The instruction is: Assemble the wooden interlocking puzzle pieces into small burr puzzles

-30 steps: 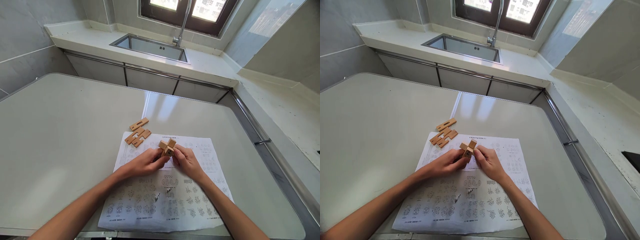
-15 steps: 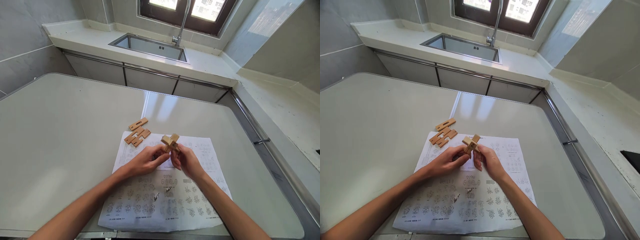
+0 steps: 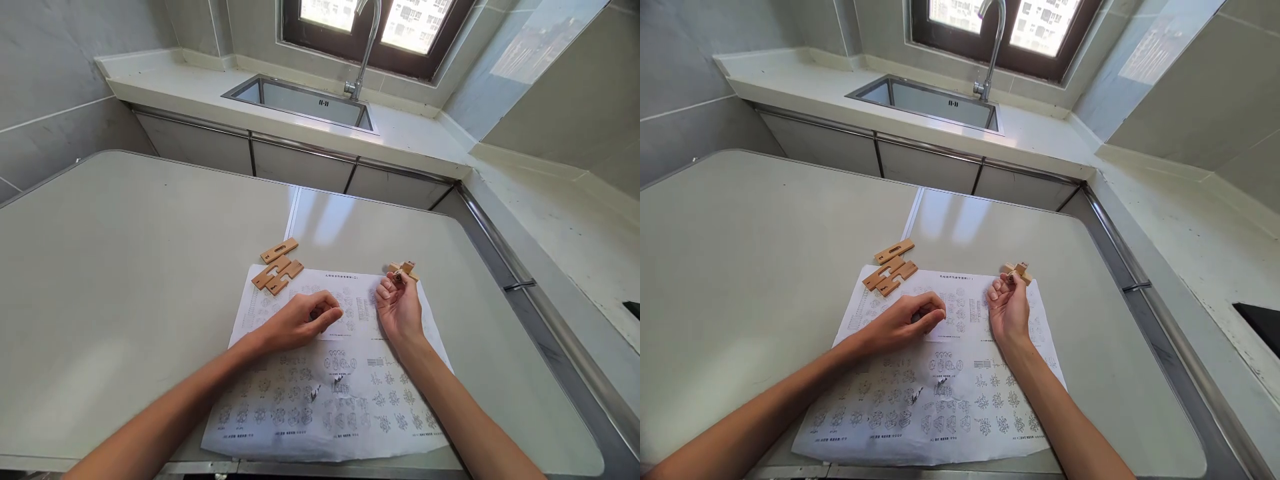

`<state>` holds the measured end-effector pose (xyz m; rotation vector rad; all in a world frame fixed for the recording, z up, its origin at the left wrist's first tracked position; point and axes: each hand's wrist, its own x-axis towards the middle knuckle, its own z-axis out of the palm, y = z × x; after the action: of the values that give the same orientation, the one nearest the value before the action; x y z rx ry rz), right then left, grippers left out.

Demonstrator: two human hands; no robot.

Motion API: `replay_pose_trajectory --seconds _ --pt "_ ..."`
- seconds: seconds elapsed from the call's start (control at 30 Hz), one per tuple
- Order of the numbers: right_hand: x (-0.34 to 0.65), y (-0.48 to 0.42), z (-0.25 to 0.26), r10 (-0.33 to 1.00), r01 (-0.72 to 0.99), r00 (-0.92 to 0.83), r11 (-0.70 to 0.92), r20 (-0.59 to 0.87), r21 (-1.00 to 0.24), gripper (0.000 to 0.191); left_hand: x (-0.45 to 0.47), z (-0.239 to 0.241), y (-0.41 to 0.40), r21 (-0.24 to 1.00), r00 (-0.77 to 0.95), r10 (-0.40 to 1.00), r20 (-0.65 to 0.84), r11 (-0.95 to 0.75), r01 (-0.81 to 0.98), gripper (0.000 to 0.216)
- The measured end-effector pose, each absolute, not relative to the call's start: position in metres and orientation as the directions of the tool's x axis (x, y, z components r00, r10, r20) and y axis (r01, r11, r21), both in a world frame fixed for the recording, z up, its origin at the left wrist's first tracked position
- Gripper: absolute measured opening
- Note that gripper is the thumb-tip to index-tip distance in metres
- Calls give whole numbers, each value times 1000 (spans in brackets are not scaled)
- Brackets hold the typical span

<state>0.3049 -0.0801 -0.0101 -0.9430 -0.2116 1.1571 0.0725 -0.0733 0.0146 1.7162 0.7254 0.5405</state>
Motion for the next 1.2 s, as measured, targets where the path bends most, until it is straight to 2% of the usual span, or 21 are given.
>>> replay_pose_trajectory --seconds 0.27,0.43,0.57,0.7,0.8,0.9,1.03,1.13,1.2 --pt "323 -76 -19 833 -682 456 101 -314 -724 24 71 14 -74 960 706 708 -33 -174 219 34" --pt "313 -79 -19 879 -588 416 63 -235 -807 24 70 13 -75 953 703 711 -24 -195 230 33" --pt "299 -83 -17 934 -428 324 3 -150 -904 28 69 12 -76 943 697 716 -17 -220 250 34" --pt "289 -86 -19 980 -173 199 4 -31 -985 35 69 12 -78 929 694 720 22 -272 253 34" --pt "287 -87 -19 993 32 108 38 41 -999 40 68 15 -79 901 686 726 53 -332 281 35" --pt "287 -90 -15 996 167 39 74 82 -983 42 63 20 -78 825 672 734 94 -436 361 34" --pt "288 -109 -5 996 252 -68 72 57 -965 36 44 21 -72 566 571 757 318 -634 527 27" --pt "288 -140 1 986 324 -167 85 32 -942 27 24 12 -62 444 475 797 374 -603 663 27" --pt "288 -164 4 978 362 -206 101 26 -927 23 13 5 -56 405 456 829 324 -557 725 47"
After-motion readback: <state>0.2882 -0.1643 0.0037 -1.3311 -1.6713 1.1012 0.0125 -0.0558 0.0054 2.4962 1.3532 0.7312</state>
